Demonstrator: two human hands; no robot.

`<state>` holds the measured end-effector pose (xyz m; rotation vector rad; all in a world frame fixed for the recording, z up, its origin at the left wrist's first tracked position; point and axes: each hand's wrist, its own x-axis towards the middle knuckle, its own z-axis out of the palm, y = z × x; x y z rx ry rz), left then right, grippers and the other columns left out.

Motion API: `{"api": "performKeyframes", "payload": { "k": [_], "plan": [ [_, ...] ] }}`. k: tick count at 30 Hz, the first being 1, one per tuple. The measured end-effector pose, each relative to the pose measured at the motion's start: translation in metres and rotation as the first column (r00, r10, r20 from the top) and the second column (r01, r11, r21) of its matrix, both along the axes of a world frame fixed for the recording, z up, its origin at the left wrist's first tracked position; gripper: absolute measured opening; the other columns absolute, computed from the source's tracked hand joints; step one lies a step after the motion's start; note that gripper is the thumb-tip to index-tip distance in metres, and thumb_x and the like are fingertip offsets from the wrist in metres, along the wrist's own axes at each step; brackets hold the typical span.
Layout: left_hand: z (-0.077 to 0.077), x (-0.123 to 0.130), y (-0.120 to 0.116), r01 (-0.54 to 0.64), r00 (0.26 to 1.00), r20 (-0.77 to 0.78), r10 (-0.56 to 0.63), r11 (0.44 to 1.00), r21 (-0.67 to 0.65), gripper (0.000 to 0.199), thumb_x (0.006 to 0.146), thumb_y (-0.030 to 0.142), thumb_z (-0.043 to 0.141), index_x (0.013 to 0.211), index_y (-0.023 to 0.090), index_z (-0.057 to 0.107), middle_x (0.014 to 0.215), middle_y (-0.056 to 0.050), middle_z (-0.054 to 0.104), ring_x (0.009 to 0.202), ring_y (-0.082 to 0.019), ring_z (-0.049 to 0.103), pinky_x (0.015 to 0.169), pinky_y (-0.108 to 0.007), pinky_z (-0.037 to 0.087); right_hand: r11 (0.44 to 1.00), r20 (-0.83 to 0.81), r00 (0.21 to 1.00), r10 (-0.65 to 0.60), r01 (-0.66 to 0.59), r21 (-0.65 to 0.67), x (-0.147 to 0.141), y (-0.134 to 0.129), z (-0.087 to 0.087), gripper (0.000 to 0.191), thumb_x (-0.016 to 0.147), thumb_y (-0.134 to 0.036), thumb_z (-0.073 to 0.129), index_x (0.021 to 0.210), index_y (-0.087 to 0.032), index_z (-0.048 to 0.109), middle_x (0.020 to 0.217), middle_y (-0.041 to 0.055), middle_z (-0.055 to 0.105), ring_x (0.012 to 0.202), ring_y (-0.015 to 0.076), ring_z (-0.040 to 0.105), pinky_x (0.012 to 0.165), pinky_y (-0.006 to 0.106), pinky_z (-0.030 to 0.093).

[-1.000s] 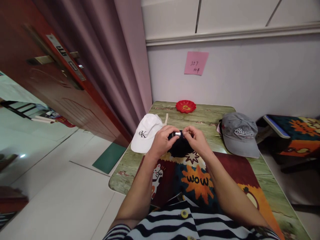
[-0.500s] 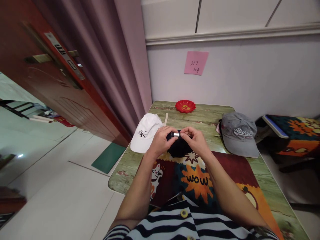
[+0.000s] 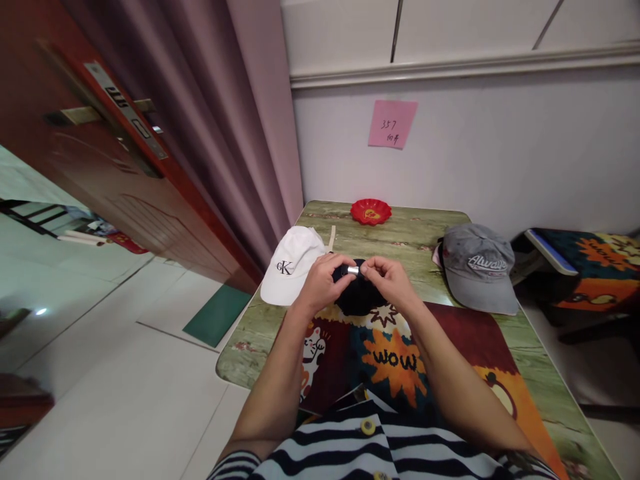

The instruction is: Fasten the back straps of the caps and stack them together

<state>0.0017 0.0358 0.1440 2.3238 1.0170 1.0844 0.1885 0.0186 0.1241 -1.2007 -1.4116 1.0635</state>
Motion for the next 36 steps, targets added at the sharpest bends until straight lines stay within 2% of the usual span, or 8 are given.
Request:
{"api": "performKeyframes", "payload": {
  "k": [8,15,19,23,26,30,33,36],
  "plan": [
    [-0.001,-0.004,0.0,-0.035,0.999,0.013,0.035,0.999,-0.034,0.013,0.086,0.018,0.065,0.099,0.021,0.066,0.098,-0.003,0.072,0.095,-0.02,0.066,0.091,-0.035,0.047,0.998,-0.013,0.998,0.066,-0.066,0.006,0.007,0.0,-0.005,0.033,0.086,-0.049,0.063,0.083,-0.018,0.069,0.069,0.0005,0.063,0.064,0.0138,0.052,0.062,0.027,0.037],
    [0.001,-0.001,-0.001,0.005,1.0,0.021,-0.003,0.998,-0.066,0.013,0.085,0.017,0.064,0.098,0.021,0.066,0.099,-0.003,0.072,0.095,-0.02,0.065,0.091,-0.034,0.047,0.999,-0.006,0.999,0.047,-0.047,0.019,0.006,0.003,-0.005,0.031,0.083,-0.049,0.065,0.074,-0.018,0.065,0.061,-0.0023,0.056,0.057,0.0117,0.045,0.056,0.026,0.032],
    [-0.001,-0.002,0.0,0.026,1.0,0.019,-0.025,0.995,-0.092,0.013,0.085,0.018,0.064,0.098,0.02,0.066,0.099,-0.003,0.072,0.095,-0.02,0.065,0.09,-0.034,0.047,0.995,0.001,0.996,0.087,-0.087,0.04,0.006,0.005,-0.005,0.033,0.083,-0.051,0.066,0.076,-0.018,0.067,0.062,-0.002,0.057,0.057,0.0119,0.046,0.056,0.026,0.033],
    [-0.004,-0.006,0.004,0.04,0.997,0.071,-0.028,0.985,-0.169,0.015,0.085,0.02,0.064,0.099,0.02,0.066,0.099,-0.003,0.071,0.095,-0.02,0.065,0.09,-0.033,0.047,0.989,-0.009,0.989,0.148,-0.147,0.018,0.015,0.007,-0.013,0.041,0.089,-0.058,0.058,0.085,-0.019,0.072,0.075,0.0015,0.067,0.07,0.0163,0.057,0.067,0.028,0.042],
    [-0.006,-0.011,0.011,0.055,0.99,0.138,-0.022,0.97,-0.238,0.015,0.086,0.023,0.062,0.1,0.019,0.064,0.102,-0.004,0.07,0.098,-0.02,0.064,0.092,-0.033,0.047,0.989,-0.024,0.989,0.144,-0.144,0.014,0.028,0.007,-0.024,0.049,0.095,-0.061,0.047,0.089,-0.02,0.074,0.085,0.0037,0.072,0.081,0.0197,0.062,0.077,0.031,0.045],
    [-0.01,-0.017,0.023,0.147,0.978,0.185,-0.095,0.944,-0.295,0.016,0.085,0.027,0.064,0.099,0.018,0.064,0.101,-0.004,0.067,0.098,-0.019,0.062,0.092,-0.032,0.045,0.982,-0.018,0.983,0.185,-0.185,-0.022,0.037,0.007,-0.034,0.039,0.087,-0.058,0.062,0.079,-0.02,0.07,0.079,0.0023,0.07,0.076,0.0183,0.059,0.074,0.03,0.044],
    [-0.013,-0.021,0.031,0.204,0.973,0.178,-0.15,0.916,-0.345,0.018,0.084,0.029,0.067,0.097,0.017,0.064,0.097,-0.004,0.066,0.094,-0.019,0.061,0.088,-0.03,0.044,0.985,-0.053,0.983,0.174,-0.174,0.005,0.036,0.009,-0.033,0.037,0.089,-0.055,0.061,0.078,-0.02,0.066,0.077,0.0013,0.068,0.072,0.0155,0.056,0.072,0.028,0.041],
    [-0.017,-0.022,0.034,0.217,0.971,0.183,-0.155,0.895,-0.39,0.021,0.082,0.032,0.07,0.095,0.017,0.065,0.094,-0.003,0.065,0.092,-0.018,0.06,0.086,-0.029,0.044,0.989,-0.057,0.987,0.15,-0.15,0.017,0.032,0.013,-0.028,0.035,0.091,-0.054,0.058,0.085,-0.02,0.065,0.065,-0.0029,0.058,0.062,0.0129,0.046,0.063,0.026,0.035]
  ]
}}
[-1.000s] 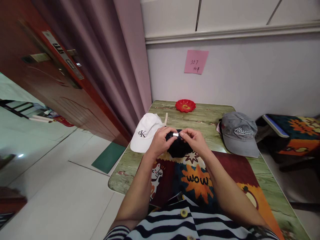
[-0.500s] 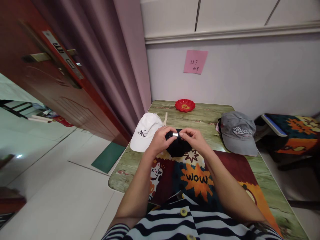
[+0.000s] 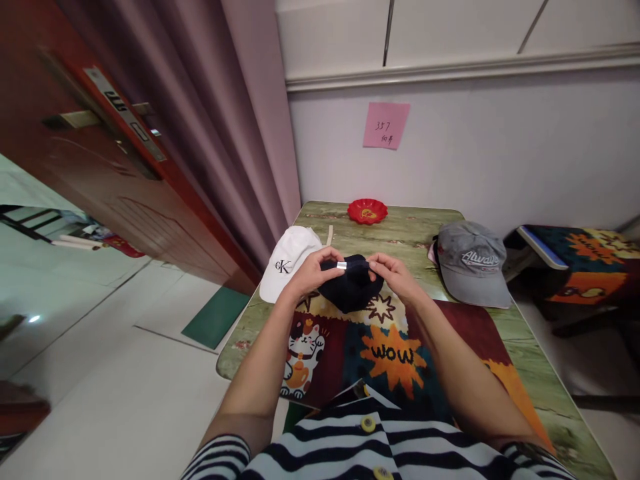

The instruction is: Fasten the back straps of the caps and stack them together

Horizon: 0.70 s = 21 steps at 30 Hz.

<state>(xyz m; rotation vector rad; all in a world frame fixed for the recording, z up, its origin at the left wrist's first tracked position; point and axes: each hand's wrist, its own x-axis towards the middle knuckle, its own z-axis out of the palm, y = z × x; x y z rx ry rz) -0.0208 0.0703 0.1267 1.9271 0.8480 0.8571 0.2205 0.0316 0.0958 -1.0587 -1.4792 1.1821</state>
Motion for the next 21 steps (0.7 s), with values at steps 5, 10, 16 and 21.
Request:
{"api": "performKeyframes", "payload": {
  "k": [5,10,16,21],
  "plan": [
    [-0.0043,-0.0015,0.0021,0.019,0.999,0.049,-0.014,0.994,-0.111,0.034,0.076,0.034,0.077,0.103,0.017,0.064,0.099,-0.004,0.066,0.096,-0.019,0.062,0.088,-0.029,0.045,0.999,0.024,0.999,-0.045,0.046,-0.008,-0.0043,0.0058,0.0031,0.036,0.085,-0.055,0.065,0.079,-0.019,0.066,0.061,-0.0047,0.047,0.059,0.0114,0.039,0.058,0.027,0.028],
    [0.0013,-0.0074,0.0058,0.092,0.991,-0.075,-0.112,0.969,-0.231,0.042,0.078,0.044,0.075,0.109,0.017,0.068,0.102,-0.005,0.068,0.097,-0.02,0.061,0.085,-0.028,0.044,0.998,0.046,0.997,-0.065,0.065,0.009,-0.006,0.007,0.0043,0.035,0.082,-0.053,0.068,0.077,-0.019,0.067,0.063,-0.004,0.049,0.061,0.0115,0.04,0.061,0.027,0.03],
    [0.0029,-0.0089,-0.0004,0.113,0.99,-0.043,-0.131,0.949,-0.295,0.039,0.087,0.053,0.062,0.08,0.015,0.068,0.07,0.001,0.056,0.068,-0.013,0.048,0.063,-0.026,0.034,0.999,0.063,0.997,-0.051,0.051,0.003,-0.0083,0.0059,0.0032,0.036,0.083,-0.054,0.068,0.077,-0.019,0.068,0.063,-0.004,0.05,0.06,0.012,0.041,0.061,0.027,0.03],
    [-0.0002,-0.0063,-0.0035,0.067,0.998,0.002,-0.07,0.942,-0.33,0.038,0.082,0.053,0.066,0.078,0.015,0.067,0.067,0.002,0.053,0.065,-0.013,0.045,0.06,-0.026,0.032,0.997,0.053,0.996,-0.077,0.079,-0.02,-0.0095,0.0062,0.0055,0.047,0.087,-0.063,0.057,0.077,-0.019,0.07,0.058,-0.0036,0.049,0.057,0.0132,0.042,0.058,0.027,0.031]
  ]
}}
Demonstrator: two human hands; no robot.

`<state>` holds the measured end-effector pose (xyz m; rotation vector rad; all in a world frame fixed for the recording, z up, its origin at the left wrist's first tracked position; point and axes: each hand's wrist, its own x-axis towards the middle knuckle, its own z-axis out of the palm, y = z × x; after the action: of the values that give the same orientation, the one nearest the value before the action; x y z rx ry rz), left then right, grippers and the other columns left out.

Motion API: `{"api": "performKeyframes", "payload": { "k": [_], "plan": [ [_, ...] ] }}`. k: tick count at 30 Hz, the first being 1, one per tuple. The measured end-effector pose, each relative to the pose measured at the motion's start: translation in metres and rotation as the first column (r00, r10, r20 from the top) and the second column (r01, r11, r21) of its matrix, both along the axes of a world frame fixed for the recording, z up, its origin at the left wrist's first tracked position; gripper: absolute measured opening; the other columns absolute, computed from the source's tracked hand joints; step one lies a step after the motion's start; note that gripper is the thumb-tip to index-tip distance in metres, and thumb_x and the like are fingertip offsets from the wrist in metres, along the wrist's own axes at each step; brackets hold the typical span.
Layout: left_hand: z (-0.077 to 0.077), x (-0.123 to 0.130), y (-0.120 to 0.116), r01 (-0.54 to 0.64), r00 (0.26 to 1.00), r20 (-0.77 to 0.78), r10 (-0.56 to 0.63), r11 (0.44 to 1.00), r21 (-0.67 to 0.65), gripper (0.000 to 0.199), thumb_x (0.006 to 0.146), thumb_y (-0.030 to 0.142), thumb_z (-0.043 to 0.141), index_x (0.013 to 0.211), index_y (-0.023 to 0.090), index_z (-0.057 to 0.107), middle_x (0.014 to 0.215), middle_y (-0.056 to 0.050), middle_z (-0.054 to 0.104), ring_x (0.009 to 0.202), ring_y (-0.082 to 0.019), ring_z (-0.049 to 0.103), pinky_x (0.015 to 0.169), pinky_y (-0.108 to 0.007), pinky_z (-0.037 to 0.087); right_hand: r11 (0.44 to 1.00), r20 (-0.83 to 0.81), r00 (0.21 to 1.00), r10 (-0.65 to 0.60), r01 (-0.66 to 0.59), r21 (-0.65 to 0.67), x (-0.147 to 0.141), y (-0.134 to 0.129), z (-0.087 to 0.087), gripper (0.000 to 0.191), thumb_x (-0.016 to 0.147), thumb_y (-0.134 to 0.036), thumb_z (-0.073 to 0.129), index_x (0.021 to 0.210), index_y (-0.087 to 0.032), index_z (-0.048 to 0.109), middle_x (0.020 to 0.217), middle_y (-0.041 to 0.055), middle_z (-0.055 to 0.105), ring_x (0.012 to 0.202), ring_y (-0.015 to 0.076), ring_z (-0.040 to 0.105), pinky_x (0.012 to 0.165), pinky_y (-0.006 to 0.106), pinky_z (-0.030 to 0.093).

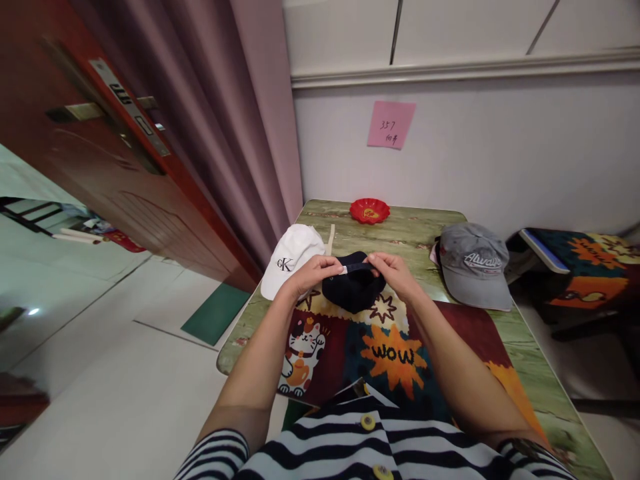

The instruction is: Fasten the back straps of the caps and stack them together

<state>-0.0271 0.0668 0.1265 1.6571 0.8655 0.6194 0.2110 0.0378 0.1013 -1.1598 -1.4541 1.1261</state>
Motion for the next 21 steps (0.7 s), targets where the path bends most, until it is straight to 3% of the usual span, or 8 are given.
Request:
{"api": "performKeyframes", "payload": {
  "k": [5,11,13,15,17,19,21],
  "plan": [
    [-0.003,0.001,0.003,-0.016,1.0,0.027,0.016,1.0,-0.026,0.036,0.081,0.051,0.067,0.079,0.015,0.069,0.067,0.002,0.055,0.064,-0.012,0.047,0.061,-0.025,0.034,0.999,-0.028,0.999,-0.029,0.028,-0.025,0.0,0.001,0.002,0.062,0.092,-0.071,0.042,0.079,-0.019,0.073,0.058,-0.0009,0.055,0.061,0.0153,0.051,0.065,0.029,0.039],
    [-0.009,0.0,0.004,-0.046,0.998,0.043,0.046,0.999,-0.004,0.035,0.08,0.049,0.07,0.079,0.014,0.068,0.07,0.001,0.059,0.067,-0.012,0.05,0.065,-0.025,0.037,1.0,-0.005,1.0,0.006,-0.006,-0.002,0.005,-0.004,0.004,0.063,0.095,-0.068,0.038,0.084,-0.019,0.075,0.063,0.0009,0.063,0.068,0.0173,0.059,0.073,0.03,0.045],
    [-0.01,-0.002,0.003,-0.036,0.999,0.03,0.036,0.999,0.002,0.036,0.081,0.05,0.069,0.08,0.014,0.069,0.07,0.001,0.059,0.067,-0.013,0.051,0.065,-0.025,0.038,0.997,0.037,0.996,0.076,-0.077,0.019,0.014,-0.007,0.006,0.056,0.095,-0.065,0.044,0.099,-0.019,0.076,0.079,0.0035,0.071,0.08,0.0204,0.064,0.082,0.033,0.047],
    [-0.009,-0.006,0.003,-0.016,1.0,0.014,0.016,1.0,0.008,0.036,0.081,0.05,0.069,0.082,0.014,0.07,0.073,-0.001,0.061,0.069,-0.014,0.054,0.066,-0.025,0.04,0.981,0.132,0.974,0.184,-0.19,0.033,0.028,-0.01,0.007,0.049,0.088,-0.06,0.061,0.119,-0.023,0.071,0.109,0.0062,0.073,0.104,0.0254,0.065,0.095,0.038,0.046],
    [-0.008,-0.012,0.002,0.016,1.0,0.003,-0.016,1.0,0.014,0.034,0.083,0.048,0.068,0.085,0.014,0.071,0.079,-0.003,0.065,0.074,-0.015,0.058,0.071,-0.026,0.043,0.957,0.278,0.922,0.269,-0.289,0.036,0.043,-0.011,0.003,0.063,0.074,-0.05,0.079,0.132,-0.027,0.065,0.135,0.0072,0.064,0.125,0.0306,0.057,0.108,0.045,0.039],
    [-0.008,-0.019,0.002,0.056,0.998,-0.009,-0.056,0.998,0.011,0.031,0.083,0.045,0.068,0.088,0.015,0.072,0.086,-0.005,0.068,0.081,-0.017,0.061,0.077,-0.028,0.046,0.947,0.433,0.859,0.271,-0.318,0.037,0.055,-0.01,-0.006,0.068,0.064,-0.038,0.088,0.128,-0.03,0.068,0.144,0.0075,0.058,0.133,0.0341,0.051,0.114,0.051,0.032],
    [-0.009,-0.025,0.001,0.092,0.995,-0.045,-0.091,0.996,0.011,0.029,0.077,0.042,0.074,0.093,0.017,0.074,0.096,-0.007,0.071,0.09,-0.019,0.064,0.084,-0.03,0.048,0.955,0.539,0.813,0.22,-0.293,0.053,0.061,-0.007,-0.018,0.045,0.064,-0.03,0.085,0.108,-0.031,0.077,0.142,0.0064,0.059,0.133,0.0347,0.051,0.115,0.055,0.029]
  ]
}}
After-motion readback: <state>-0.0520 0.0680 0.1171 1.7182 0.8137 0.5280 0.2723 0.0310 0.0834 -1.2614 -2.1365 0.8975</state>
